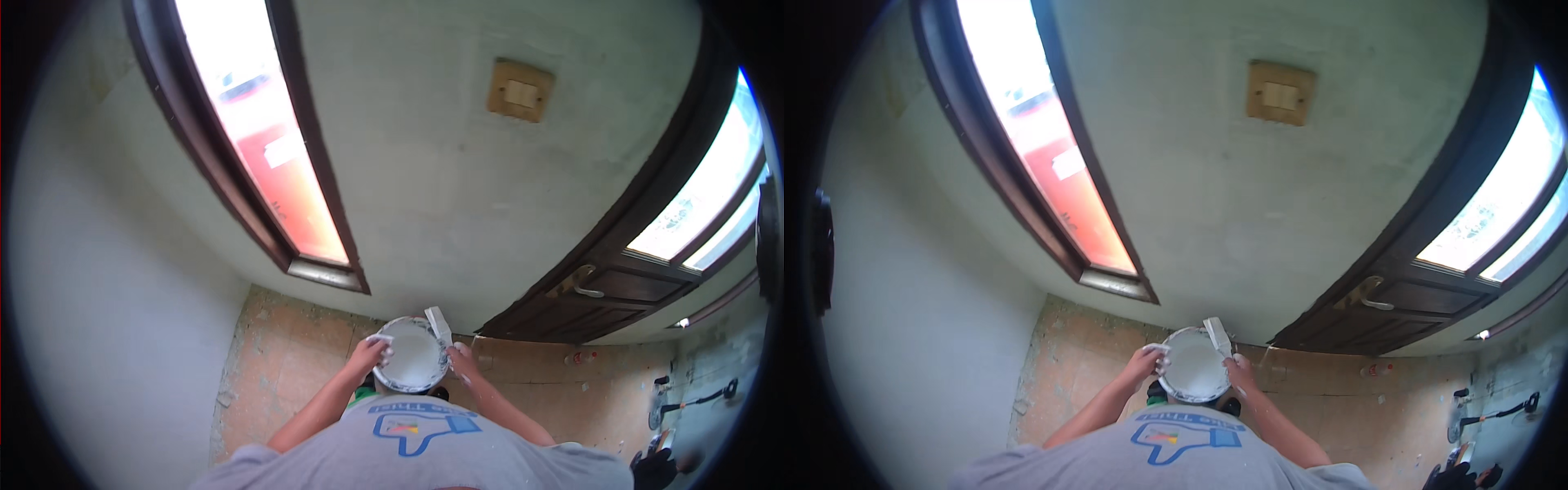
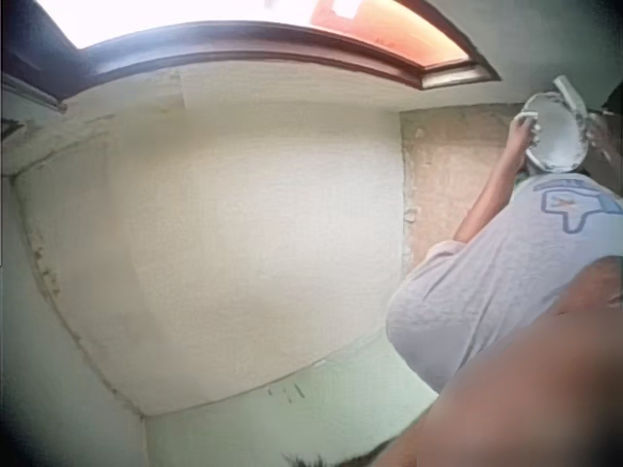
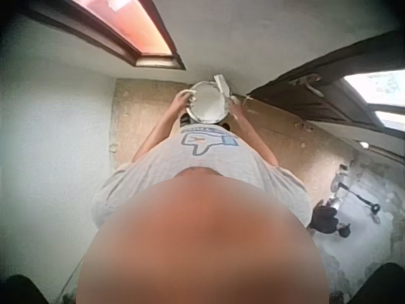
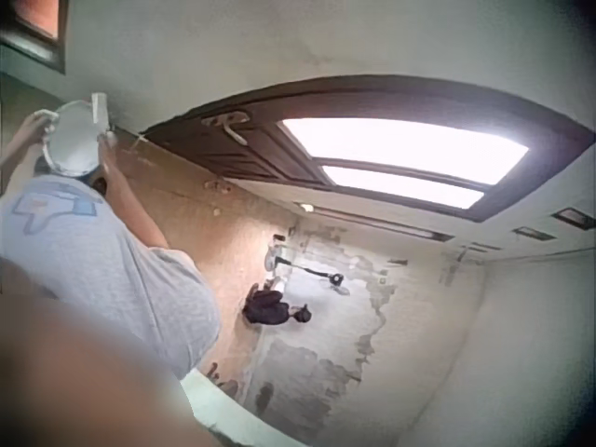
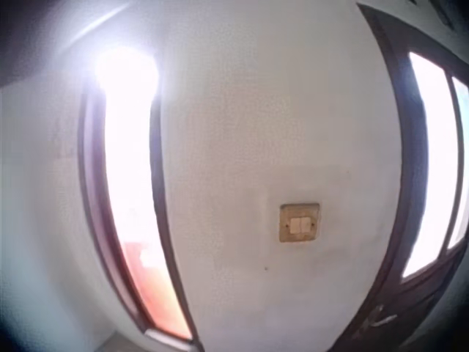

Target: The person applies patching compound to a damaged wall using a putty knife and a brush.

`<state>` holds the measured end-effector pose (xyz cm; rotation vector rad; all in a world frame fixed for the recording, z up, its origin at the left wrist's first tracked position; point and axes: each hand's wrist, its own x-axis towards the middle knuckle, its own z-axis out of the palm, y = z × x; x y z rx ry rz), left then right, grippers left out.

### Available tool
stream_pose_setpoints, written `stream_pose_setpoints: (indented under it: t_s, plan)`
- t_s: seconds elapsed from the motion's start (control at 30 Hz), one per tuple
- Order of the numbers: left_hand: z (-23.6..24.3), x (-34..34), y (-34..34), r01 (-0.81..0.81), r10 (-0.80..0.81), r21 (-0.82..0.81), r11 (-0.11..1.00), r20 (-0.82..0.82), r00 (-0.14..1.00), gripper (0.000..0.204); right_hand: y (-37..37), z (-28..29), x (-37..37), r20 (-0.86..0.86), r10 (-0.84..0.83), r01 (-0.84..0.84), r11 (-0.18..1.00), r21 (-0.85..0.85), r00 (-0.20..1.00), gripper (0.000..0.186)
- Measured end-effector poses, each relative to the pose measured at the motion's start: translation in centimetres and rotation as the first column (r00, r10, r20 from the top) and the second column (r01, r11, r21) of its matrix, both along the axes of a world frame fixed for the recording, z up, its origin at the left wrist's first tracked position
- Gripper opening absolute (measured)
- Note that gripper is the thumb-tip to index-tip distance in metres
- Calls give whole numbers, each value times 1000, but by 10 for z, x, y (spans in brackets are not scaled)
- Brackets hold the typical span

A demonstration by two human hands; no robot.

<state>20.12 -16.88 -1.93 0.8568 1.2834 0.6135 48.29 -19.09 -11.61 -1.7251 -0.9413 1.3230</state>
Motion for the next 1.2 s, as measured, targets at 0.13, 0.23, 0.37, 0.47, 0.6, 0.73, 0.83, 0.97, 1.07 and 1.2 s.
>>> stream_pose_setpoints:
  t_s: [0.13,0.23,0.37,0.47,0.6,0.73,0.83,0.97,1.07,1.2]
  plan:
    - [-31,12,29,374,-369,-179,910,64,927,53,7,-13,-66,135,74,-62,994,-90,988,19]
    - [-76,14,45,453,-454,-72,889,-11,891,62,16,2,-99,21,158,-152,971,-185,987,19]
    - [-76,-9,57,340,-340,10,940,0,940,49,43,4,-135,-89,77,-87,990,-112,993,20]
    - [-69,-25,53,158,-188,199,967,142,972,28,39,19,-160,-24,107,-105,992,70,994,16]
    - [-44,-33,65,97,-165,369,924,156,974,18,41,23,-178,57,54,-64,981,185,997,19]
    - [-9,-36,95,62,-168,571,818,134,977,18,52,54,-177,255,96,-171,942,289,962,37]
    - [24,-34,125,-17,-76,732,682,94,993,15,47,51,-155,308,28,-140,927,348,951,40]
    - [90,-41,157,51,102,898,437,-106,989,10,26,45,-116,278,-75,-24,941,338,958,37]
    - [100,-43,180,67,272,930,362,-174,946,16,17,51,-97,227,-129,41,933,357,965,33]
    - [99,-42,197,120,433,955,273,-233,871,17,-2,47,-85,181,-189,119,934,338,965,30]
